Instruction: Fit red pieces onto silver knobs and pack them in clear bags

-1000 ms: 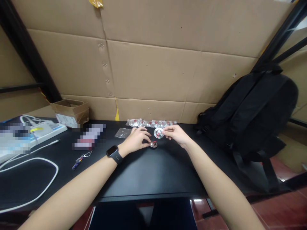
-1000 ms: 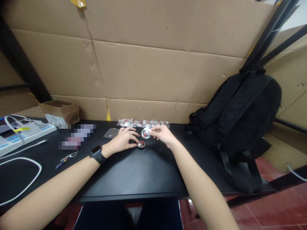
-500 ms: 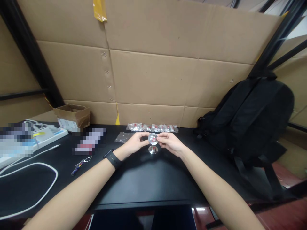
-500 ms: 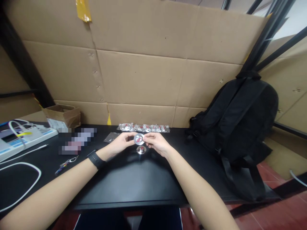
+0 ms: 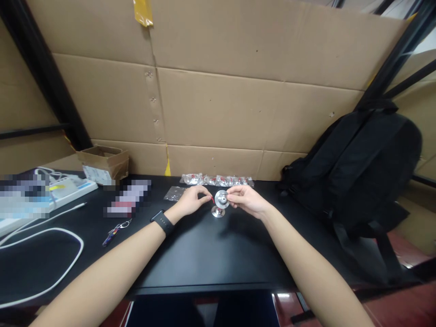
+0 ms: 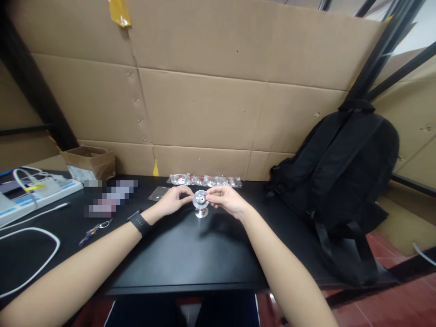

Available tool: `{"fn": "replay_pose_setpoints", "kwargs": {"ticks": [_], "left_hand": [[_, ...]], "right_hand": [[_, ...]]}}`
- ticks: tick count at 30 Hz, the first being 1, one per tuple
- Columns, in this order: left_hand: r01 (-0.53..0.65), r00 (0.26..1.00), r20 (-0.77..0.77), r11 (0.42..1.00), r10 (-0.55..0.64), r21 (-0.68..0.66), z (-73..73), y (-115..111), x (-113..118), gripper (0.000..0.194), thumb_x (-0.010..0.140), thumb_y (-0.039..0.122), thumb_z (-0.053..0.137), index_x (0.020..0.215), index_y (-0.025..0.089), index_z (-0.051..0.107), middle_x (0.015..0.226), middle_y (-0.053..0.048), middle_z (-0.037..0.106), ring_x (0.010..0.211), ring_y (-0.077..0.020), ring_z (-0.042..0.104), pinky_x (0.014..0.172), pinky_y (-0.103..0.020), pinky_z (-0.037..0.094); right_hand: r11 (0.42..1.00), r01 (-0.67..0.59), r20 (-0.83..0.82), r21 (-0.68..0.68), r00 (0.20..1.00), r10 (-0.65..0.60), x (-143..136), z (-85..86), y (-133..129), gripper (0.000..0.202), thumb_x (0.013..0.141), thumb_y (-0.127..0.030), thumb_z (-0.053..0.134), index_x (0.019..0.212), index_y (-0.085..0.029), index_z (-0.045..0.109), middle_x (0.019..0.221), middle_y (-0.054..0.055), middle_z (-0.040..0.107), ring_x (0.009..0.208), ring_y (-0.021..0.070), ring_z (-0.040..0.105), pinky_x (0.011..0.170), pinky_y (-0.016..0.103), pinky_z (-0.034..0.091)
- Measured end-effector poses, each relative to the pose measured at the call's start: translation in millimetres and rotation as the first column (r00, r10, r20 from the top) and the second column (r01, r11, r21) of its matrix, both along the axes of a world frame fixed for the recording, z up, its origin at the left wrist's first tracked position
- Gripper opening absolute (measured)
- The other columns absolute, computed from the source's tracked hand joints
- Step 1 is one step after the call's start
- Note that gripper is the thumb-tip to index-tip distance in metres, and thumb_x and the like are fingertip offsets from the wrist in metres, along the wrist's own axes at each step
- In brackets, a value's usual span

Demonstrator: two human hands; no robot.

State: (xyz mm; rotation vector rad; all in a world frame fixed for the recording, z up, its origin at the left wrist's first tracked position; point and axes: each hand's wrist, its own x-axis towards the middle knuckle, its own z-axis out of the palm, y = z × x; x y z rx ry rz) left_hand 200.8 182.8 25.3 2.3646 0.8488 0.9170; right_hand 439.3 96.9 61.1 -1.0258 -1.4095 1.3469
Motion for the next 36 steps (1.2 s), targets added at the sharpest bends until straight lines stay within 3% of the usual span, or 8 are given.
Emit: {"fn": "replay_pose_setpoints", "kwargs": {"ticks": [8,13,16,18,24,27,31,36], "left_hand": [[-0.251,0.914,-0.250,0.929,0.321,0.273,-2.9,5.2,-13.3,0.012,0.085,0.027,0.065,0.085,0.023,0.076,0.105,-0.008,0.072,0.110,-0.0333,0.056,0.096,-0.052,0.035],[0.052,0.966,-0.257,0.962,0.020,0.269,4.3,-13.9,-2.1,0.027,0.093,0.041,0.058,0.112,0.026,0.071,0.119,-0.007,0.068,0.115,-0.0274,0.055,0.098,-0.043,0.035],[0.206,0.948,-0.288,0.951,-0.136,0.228,3.9,-26.8,9.0,0.027,0.094,0.047,0.059,0.107,0.028,0.072,0.114,-0.005,0.070,0.114,-0.0247,0.055,0.096,-0.040,0.034],[0.219,0.947,-0.283,0.950,-0.151,0.224,1.1,-29.8,14.6,0.023,0.096,0.044,0.058,0.098,0.028,0.074,0.108,-0.003,0.072,0.112,-0.0236,0.056,0.094,-0.039,0.032],[0.118,0.981,-0.179,0.968,-0.079,0.222,-1.4,-23.9,15.8,0.023,0.095,0.042,0.059,0.092,0.026,0.075,0.103,-0.004,0.073,0.109,-0.0238,0.055,0.096,-0.041,0.032],[0.052,0.994,-0.109,0.972,-0.027,0.229,4.2,-27.3,15.5,0.022,0.095,0.041,0.060,0.090,0.025,0.075,0.104,-0.005,0.072,0.106,-0.0234,0.056,0.095,-0.042,0.034],[0.030,0.997,-0.072,0.965,-0.012,0.259,10.4,-36.4,17.8,0.016,0.093,0.035,0.063,0.088,0.025,0.075,0.106,-0.005,0.070,0.109,-0.0240,0.055,0.096,-0.043,0.034],[0.042,0.998,-0.063,0.961,-0.026,0.272,10.8,-41.7,19.2,0.013,0.090,0.030,0.064,0.085,0.027,0.075,0.105,-0.005,0.069,0.112,-0.0265,0.054,0.097,-0.047,0.035]], "right_hand": [[0.929,0.363,0.543,0.076,0.766,-0.344,80.5,-6.3,18.0,0.035,0.065,-0.034,0.087,0.092,-0.013,0.079,0.067,0.006,0.073,0.058,0.0136,0.057,0.056,0.026,0.045],[0.839,0.497,0.791,0.220,0.413,-0.452,105.9,-15.8,22.3,0.016,0.064,-0.022,0.084,0.078,-0.018,0.079,0.076,0.009,0.075,0.067,0.0192,0.065,0.066,0.030,0.048],[0.796,0.527,0.800,0.299,0.317,-0.510,107.4,-12.3,19.9,0.008,0.069,-0.021,0.079,0.077,-0.019,0.078,0.084,0.012,0.075,0.077,0.0229,0.068,0.071,0.032,0.047],[0.828,0.446,0.791,0.341,0.339,-0.509,100.2,-8.9,17.8,0.009,0.075,-0.024,0.075,0.082,-0.020,0.078,0.083,0.010,0.075,0.077,0.0219,0.068,0.072,0.031,0.047],[0.925,-0.065,0.705,0.374,0.668,-0.238,37.2,-13.4,10.6,0.048,0.073,-0.044,0.081,0.114,-0.020,0.074,0.104,0.009,0.075,0.086,0.0211,0.067,0.076,0.031,0.051],[0.889,-0.179,0.733,0.423,0.643,-0.220,3.6,-20.5,7.0,0.059,0.065,-0.045,0.088,0.117,-0.021,0.072,0.109,0.009,0.073,0.093,0.0237,0.067,0.083,0.033,0.050],[0.840,-0.168,0.752,0.516,0.558,-0.350,-16.5,-20.5,1.7,0.023,0.081,-0.029,0.074,0.103,-0.021,0.075,0.104,0.008,0.073,0.098,0.0239,0.066,0.089,0.034,0.048],[0.835,-0.209,0.748,0.510,0.586,-0.310,-21.0,-11.6,-5.8,0.039,0.069,-0.035,0.085,0.104,-0.024,0.074,0.110,0.006,0.071,0.101,0.0264,0.065,0.091,0.035,0.048]]}}
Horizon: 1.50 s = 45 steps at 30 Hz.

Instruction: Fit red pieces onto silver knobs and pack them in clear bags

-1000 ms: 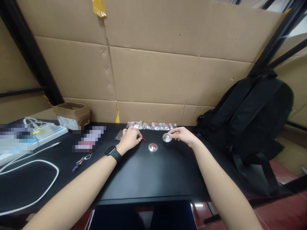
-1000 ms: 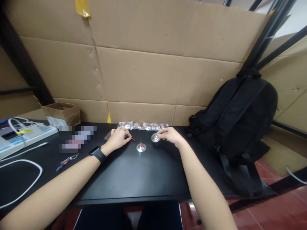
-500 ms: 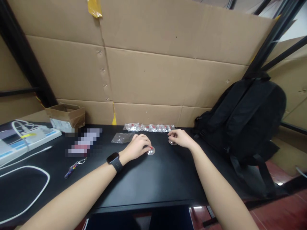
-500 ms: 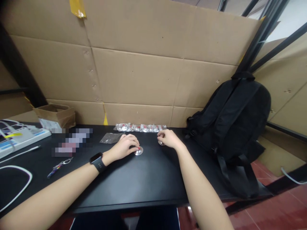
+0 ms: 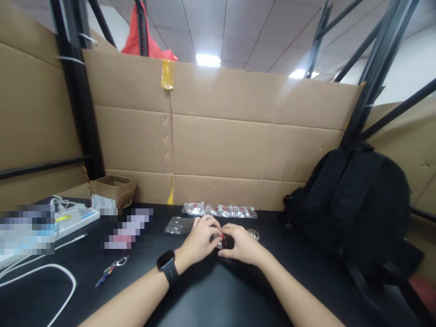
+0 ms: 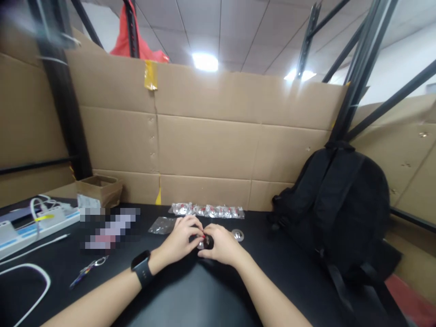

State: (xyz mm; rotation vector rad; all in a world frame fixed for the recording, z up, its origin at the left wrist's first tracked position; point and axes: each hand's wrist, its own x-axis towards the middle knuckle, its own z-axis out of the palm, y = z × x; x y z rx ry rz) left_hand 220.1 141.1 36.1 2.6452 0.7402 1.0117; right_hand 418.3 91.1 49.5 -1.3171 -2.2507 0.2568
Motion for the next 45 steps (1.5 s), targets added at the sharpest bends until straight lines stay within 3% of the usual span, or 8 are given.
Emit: {"fn": "replay_pose_setpoints", "kwargs": {"ticks": [4,11,18,24,31,36,41,45], "left_hand": [[-0.001,0.999,0.034,1.000,0.002,-0.022,1.4,-1.6,0.7,0.009,0.087,0.031,0.067,0.083,0.028,0.074,0.104,-0.005,0.069,0.111,-0.0274,0.056,0.097,-0.047,0.038],[-0.110,0.930,0.314,0.961,0.190,-0.255,2.6,8.3,0.9,0.013,0.091,0.029,0.056,0.098,0.025,0.066,0.100,-0.007,0.070,0.102,-0.0271,0.063,0.094,-0.046,0.045],[0.469,0.828,0.548,0.682,-0.118,-0.561,-8.0,19.1,7.1,0.035,0.085,0.048,0.070,0.107,0.020,0.073,0.110,-0.011,0.074,0.105,-0.0264,0.068,0.101,-0.041,0.048],[0.353,0.871,0.489,0.739,-0.036,-0.574,-9.3,20.2,5.5,0.037,0.083,0.052,0.072,0.094,0.016,0.075,0.098,-0.011,0.075,0.095,-0.0248,0.068,0.091,-0.038,0.050],[0.383,0.881,0.468,0.678,-0.065,-0.627,-14.8,23.7,3.6,0.035,0.077,0.044,0.079,0.086,0.012,0.068,0.085,-0.008,0.073,0.082,-0.0191,0.068,0.082,-0.032,0.050],[0.352,0.892,0.446,0.734,-0.076,-0.580,-10.7,22.9,2.1,0.025,0.080,0.029,0.076,0.097,0.014,0.068,0.091,-0.008,0.074,0.086,-0.0196,0.069,0.083,-0.031,0.051],[0.018,0.989,0.146,0.960,0.023,-0.280,-0.3,21.7,-8.3,0.014,0.089,0.022,0.066,0.101,0.022,0.073,0.098,-0.005,0.076,0.096,-0.0212,0.068,0.093,-0.035,0.046],[-0.121,0.993,-0.021,0.991,0.119,-0.064,1.5,29.5,-18.8,0.013,0.093,0.024,0.063,0.099,0.024,0.075,0.099,-0.004,0.076,0.101,-0.0227,0.065,0.097,-0.038,0.041]], "right_hand": [[0.998,0.052,-0.054,-0.020,0.997,-0.053,-2.2,-4.0,0.7,0.032,0.067,-0.031,0.085,0.097,-0.025,0.074,0.102,0.005,0.073,0.094,0.0265,0.066,0.086,0.035,0.049],[0.982,0.190,-0.358,0.009,0.917,-0.174,8.7,-10.6,11.0,0.058,0.072,-0.030,0.079,0.128,-0.032,0.063,0.126,0.008,0.067,0.104,0.0302,0.064,0.090,0.046,0.051],[0.998,0.038,-0.590,-0.059,0.805,-0.065,1.4,-4.9,11.5,0.061,0.070,-0.034,0.083,0.127,-0.032,0.063,0.124,0.008,0.068,0.104,0.0299,0.064,0.072,0.039,0.053],[0.998,0.048,-0.556,-0.044,0.829,-0.064,-6.5,-8.8,9.9,0.060,0.065,-0.033,0.088,0.121,-0.028,0.068,0.120,0.008,0.071,0.097,0.0272,0.066,0.073,0.037,0.052],[0.999,-0.028,-0.482,0.046,0.875,0.047,-10.4,-9.6,6.9,0.050,0.071,-0.036,0.087,0.118,-0.026,0.072,0.112,0.007,0.070,0.100,0.0245,0.066,0.083,0.037,0.054],[0.995,-0.075,-0.468,0.060,0.879,0.094,-5.6,-8.1,9.1,0.050,0.076,-0.035,0.082,0.124,-0.028,0.069,0.119,0.008,0.066,0.098,0.0221,0.066,0.079,0.034,0.056],[0.995,-0.024,-0.309,0.096,0.950,0.053,7.2,-8.9,14.6,0.047,0.075,-0.030,0.082,0.120,-0.027,0.071,0.113,0.008,0.067,0.092,0.0204,0.065,0.075,0.033,0.055],[0.992,0.065,-0.234,0.108,0.971,-0.038,26.5,-6.5,20.7,0.051,0.078,-0.028,0.079,0.127,-0.025,0.068,0.115,0.009,0.068,0.090,0.0196,0.065,0.073,0.031,0.055]]}}
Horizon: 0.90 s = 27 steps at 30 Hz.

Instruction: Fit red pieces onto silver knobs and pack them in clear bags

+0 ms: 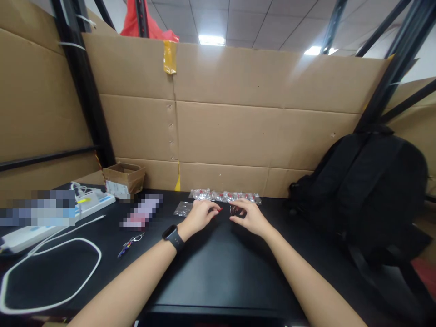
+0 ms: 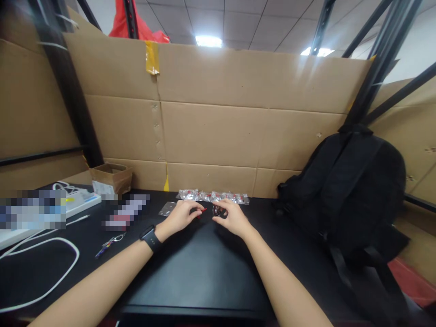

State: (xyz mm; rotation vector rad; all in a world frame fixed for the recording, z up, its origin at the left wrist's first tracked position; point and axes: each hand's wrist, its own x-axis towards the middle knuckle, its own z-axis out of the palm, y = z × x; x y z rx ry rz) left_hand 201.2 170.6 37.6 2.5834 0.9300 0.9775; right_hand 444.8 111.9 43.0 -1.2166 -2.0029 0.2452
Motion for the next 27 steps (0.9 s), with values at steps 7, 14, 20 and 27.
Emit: {"fn": "replay_pose_setpoints", "kwargs": {"ticks": [7,14,20,27], "left_hand": [[0.005,0.991,-0.136,0.988,0.017,0.156,-8.2,20.2,-10.5,0.017,0.096,0.022,0.059,0.094,0.024,0.076,0.098,-0.005,0.074,0.103,-0.0227,0.061,0.094,-0.038,0.037],[0.156,0.960,-0.250,0.981,-0.124,0.113,-12.8,26.6,-14.9,0.021,0.098,0.023,0.056,0.104,0.029,0.076,0.101,-0.002,0.073,0.103,-0.0206,0.061,0.094,-0.037,0.034],[0.158,0.951,-0.281,0.982,-0.124,0.100,-12.5,26.3,-18.2,0.023,0.097,0.021,0.057,0.096,0.032,0.077,0.099,-0.001,0.071,0.104,-0.0209,0.059,0.092,-0.037,0.033],[0.129,0.955,-0.278,0.989,-0.103,0.075,-16.3,26.3,-19.6,0.025,0.091,0.022,0.064,0.112,0.032,0.071,0.112,-0.003,0.068,0.114,-0.0238,0.056,0.099,-0.040,0.036]], "right_hand": [[0.938,0.308,0.089,-0.158,0.951,-0.297,60.6,9.6,3.6,0.052,0.064,-0.033,0.088,0.112,-0.018,0.076,0.088,0.005,0.076,0.080,0.0207,0.070,0.077,0.030,0.053],[0.897,0.273,0.160,-0.348,0.960,-0.230,89.7,1.8,5.3,0.054,0.058,-0.033,0.090,0.108,-0.016,0.077,0.093,0.006,0.077,0.084,0.0215,0.071,0.080,0.029,0.053],[0.886,0.262,0.231,-0.382,0.956,-0.183,96.4,-1.6,7.1,0.054,0.058,-0.029,0.089,0.109,-0.018,0.077,0.096,0.005,0.077,0.081,0.0193,0.068,0.078,0.029,0.051],[0.882,0.266,0.261,-0.388,0.950,-0.172,100.0,-1.3,6.8,0.050,0.059,-0.027,0.087,0.108,-0.019,0.077,0.097,0.005,0.077,0.085,0.0208,0.068,0.080,0.029,0.052]]}}
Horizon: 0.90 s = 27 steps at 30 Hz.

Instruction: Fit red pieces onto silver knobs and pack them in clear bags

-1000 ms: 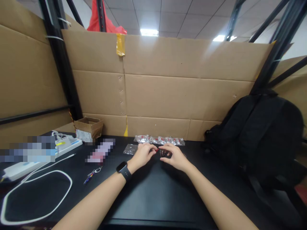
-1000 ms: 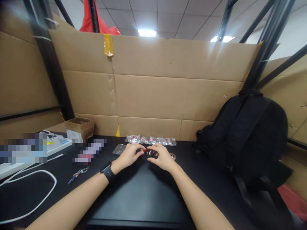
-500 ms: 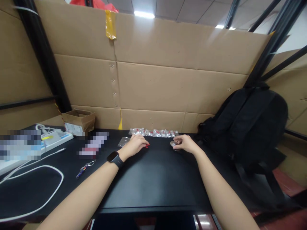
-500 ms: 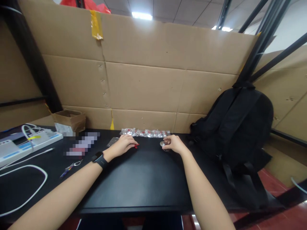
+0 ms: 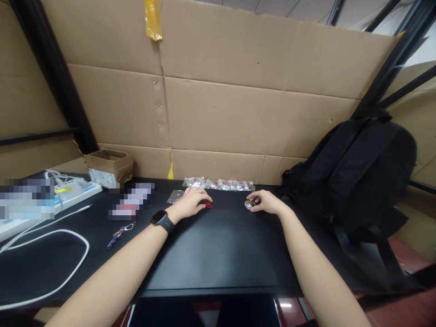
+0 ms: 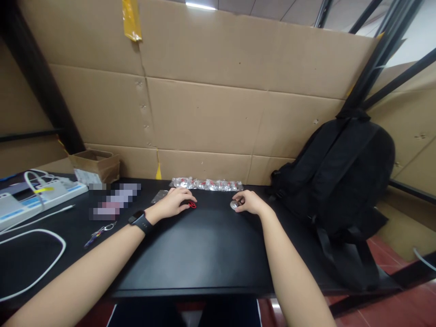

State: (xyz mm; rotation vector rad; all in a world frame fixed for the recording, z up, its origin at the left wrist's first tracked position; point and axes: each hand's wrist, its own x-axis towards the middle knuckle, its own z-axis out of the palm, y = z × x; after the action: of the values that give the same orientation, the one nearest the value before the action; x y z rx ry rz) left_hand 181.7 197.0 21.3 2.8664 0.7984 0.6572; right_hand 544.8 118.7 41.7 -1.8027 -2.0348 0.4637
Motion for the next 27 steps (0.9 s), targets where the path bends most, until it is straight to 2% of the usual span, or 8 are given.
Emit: {"fn": "replay_pose_setpoints", "kwargs": {"ticks": [4,7,13,16,19,22,24,27], "left_hand": [[-0.090,0.994,-0.059,0.996,0.089,0.000,1.0,-2.2,-5.0,0.041,0.089,0.029,0.063,0.130,0.031,0.060,0.130,-0.008,0.062,0.125,-0.0302,0.052,0.102,-0.046,0.039],[-0.171,0.974,-0.157,0.985,0.163,-0.038,5.1,-1.0,-14.8,0.046,0.090,0.035,0.061,0.136,0.031,0.056,0.139,-0.010,0.058,0.129,-0.0336,0.051,0.102,-0.049,0.041],[-0.229,0.939,-0.278,0.971,0.200,-0.075,14.2,13.2,-39.1,0.052,0.087,0.018,0.056,0.137,0.030,0.056,0.141,-0.008,0.058,0.124,-0.0293,0.058,0.097,-0.043,0.047],[-0.199,0.951,-0.255,0.978,0.177,-0.066,16.1,21.2,-45.4,0.042,0.085,0.016,0.057,0.124,0.028,0.065,0.132,-0.006,0.065,0.119,-0.0256,0.061,0.099,-0.038,0.047],[-0.157,0.971,-0.187,0.987,0.150,-0.024,13.9,25.0,-42.2,0.028,0.092,0.031,0.056,0.114,0.027,0.071,0.128,-0.007,0.066,0.119,-0.0247,0.060,0.102,-0.038,0.044],[-0.285,0.952,-0.088,0.954,0.293,0.089,6.4,25.5,-31.3,0.036,0.097,0.047,0.048,0.117,0.027,0.071,0.140,-0.010,0.059,0.131,-0.0308,0.049,0.107,-0.048,0.037],[-0.386,0.917,-0.051,0.911,0.396,0.142,-0.6,26.7,-24.2,0.039,0.097,0.049,0.046,0.122,0.029,0.069,0.147,-0.012,0.053,0.137,-0.0360,0.040,0.108,-0.055,0.032],[-0.432,0.892,-0.076,0.889,0.446,0.151,-10.2,31.2,-19.0,0.041,0.097,0.049,0.047,0.130,0.033,0.065,0.147,-0.013,0.052,0.136,-0.0400,0.037,0.105,-0.059,0.030]], "right_hand": [[1.000,-0.030,-0.001,-0.004,1.000,0.030,-1.8,1.0,-0.9,0.045,0.062,-0.026,0.083,0.107,-0.021,0.078,0.096,0.005,0.077,0.087,0.0217,0.069,0.081,0.030,0.053],[0.999,-0.033,0.012,0.000,0.999,0.033,-4.3,2.5,-1.5,0.041,0.065,-0.026,0.082,0.106,-0.021,0.078,0.094,0.005,0.077,0.088,0.0222,0.070,0.082,0.031,0.053],[1.000,-0.027,0.042,-0.012,0.999,0.027,-2.8,3.4,-2.0,0.038,0.066,-0.024,0.081,0.103,-0.021,0.078,0.095,0.006,0.077,0.085,0.0216,0.070,0.078,0.029,0.053],[1.000,-0.013,0.070,-0.015,0.997,0.014,3.8,1.6,-0.7,0.039,0.067,-0.024,0.080,0.105,-0.021,0.078,0.098,0.006,0.077,0.085,0.0215,0.070,0.078,0.029,0.053],[1.000,0.012,0.126,-0.018,0.992,-0.009,9.2,0.3,0.6,0.039,0.068,-0.024,0.080,0.107,-0.021,0.078,0.100,0.007,0.077,0.084,0.0217,0.070,0.078,0.030,0.053],[0.999,0.053,0.177,0.012,0.983,-0.054,8.3,1.1,0.3,0.044,0.065,-0.023,0.082,0.109,-0.022,0.077,0.105,0.008,0.076,0.089,0.0235,0.070,0.083,0.031,0.053],[0.997,0.059,0.189,0.044,0.980,-0.066,4.2,2.4,-0.6,0.050,0.062,-0.023,0.084,0.111,-0.023,0.077,0.110,0.008,0.075,0.096,0.0258,0.070,0.088,0.033,0.052],[0.998,0.012,0.186,0.056,0.982,-0.022,-3.6,4.0,-1.9,0.050,0.064,-0.028,0.084,0.114,-0.023,0.076,0.114,0.009,0.074,0.103,0.0280,0.069,0.094,0.036,0.051]]}}
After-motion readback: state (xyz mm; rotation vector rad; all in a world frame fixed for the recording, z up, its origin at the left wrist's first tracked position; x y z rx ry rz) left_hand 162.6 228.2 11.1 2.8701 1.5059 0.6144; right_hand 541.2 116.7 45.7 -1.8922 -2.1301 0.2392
